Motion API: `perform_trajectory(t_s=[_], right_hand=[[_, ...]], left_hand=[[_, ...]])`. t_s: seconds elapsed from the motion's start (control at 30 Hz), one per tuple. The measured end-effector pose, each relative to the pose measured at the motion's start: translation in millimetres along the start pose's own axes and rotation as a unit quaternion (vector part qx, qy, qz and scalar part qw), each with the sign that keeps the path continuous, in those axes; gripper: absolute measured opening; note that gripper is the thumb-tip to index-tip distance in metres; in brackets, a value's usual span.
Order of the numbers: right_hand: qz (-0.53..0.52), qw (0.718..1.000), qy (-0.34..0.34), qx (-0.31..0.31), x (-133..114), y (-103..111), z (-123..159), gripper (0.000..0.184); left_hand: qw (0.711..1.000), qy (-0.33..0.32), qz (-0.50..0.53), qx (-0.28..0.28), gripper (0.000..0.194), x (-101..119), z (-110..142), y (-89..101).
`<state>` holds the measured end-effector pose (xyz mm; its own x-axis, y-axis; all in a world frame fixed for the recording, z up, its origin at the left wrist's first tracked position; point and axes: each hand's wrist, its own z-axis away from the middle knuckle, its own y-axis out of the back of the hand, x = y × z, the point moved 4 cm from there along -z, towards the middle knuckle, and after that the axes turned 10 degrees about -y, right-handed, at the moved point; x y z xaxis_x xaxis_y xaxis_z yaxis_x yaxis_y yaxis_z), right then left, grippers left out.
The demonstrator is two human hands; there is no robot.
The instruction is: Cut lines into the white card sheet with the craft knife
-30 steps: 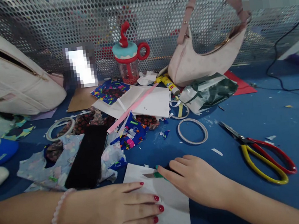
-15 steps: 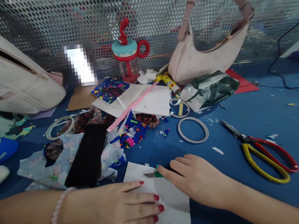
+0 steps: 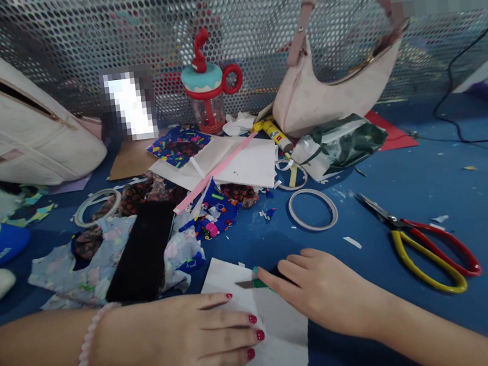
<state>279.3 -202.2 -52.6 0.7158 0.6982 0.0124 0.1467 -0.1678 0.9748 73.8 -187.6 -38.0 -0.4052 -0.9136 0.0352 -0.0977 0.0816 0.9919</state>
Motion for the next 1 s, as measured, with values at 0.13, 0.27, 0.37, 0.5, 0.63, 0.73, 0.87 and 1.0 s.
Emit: perform_trajectory(t_s=[0.13, 0.27, 0.37, 0.5, 0.63, 0.73, 0.87, 1.0], right_hand=[[0.001, 1.000, 0.003, -0.024, 0.0, 1.5, -0.3, 0.044], [0.002, 0.999, 0.000, -0.044, 1.5, 1.6, -0.9, 0.048], [0.009, 0.999, -0.006, -0.053, 3.6, 1.4, -0.8, 0.047], [0.019, 0.999, -0.020, -0.047, 7.2, 2.5, -0.1, 0.045], [0.023, 0.998, -0.031, -0.040, 11.2, 3.0, 0.6, 0.043], [0.030, 0.998, -0.036, -0.034, 14.1, 3.4, 0.8, 0.044], [0.032, 0.998, -0.036, -0.029, 16.5, 4.9, 0.5, 0.042], [0.026, 0.999, -0.029, -0.019, 16.9, 5.7, 0.1, 0.041]], left_hand=[[1.000, 0.005, -0.009, 0.011, 0.047, -2.6, 0.9, 2.6], [1.000, 0.008, -0.006, 0.000, 0.044, -5.4, 2.8, 1.4], [1.000, 0.012, -0.006, -0.013, 0.044, -8.6, 5.8, 0.6], [1.000, 0.024, -0.008, -0.014, 0.043, -14.1, 9.8, 2.1], [0.999, 0.051, -0.013, 0.007, 0.040, -18.9, 11.1, 4.2], [0.996, 0.076, -0.031, 0.034, 0.039, -21.3, 11.5, 4.8], [0.992, 0.101, -0.045, 0.059, 0.038, -22.9, 13.4, 3.1], [0.993, 0.092, -0.042, 0.056, 0.036, -23.5, 14.4, 1.0]])
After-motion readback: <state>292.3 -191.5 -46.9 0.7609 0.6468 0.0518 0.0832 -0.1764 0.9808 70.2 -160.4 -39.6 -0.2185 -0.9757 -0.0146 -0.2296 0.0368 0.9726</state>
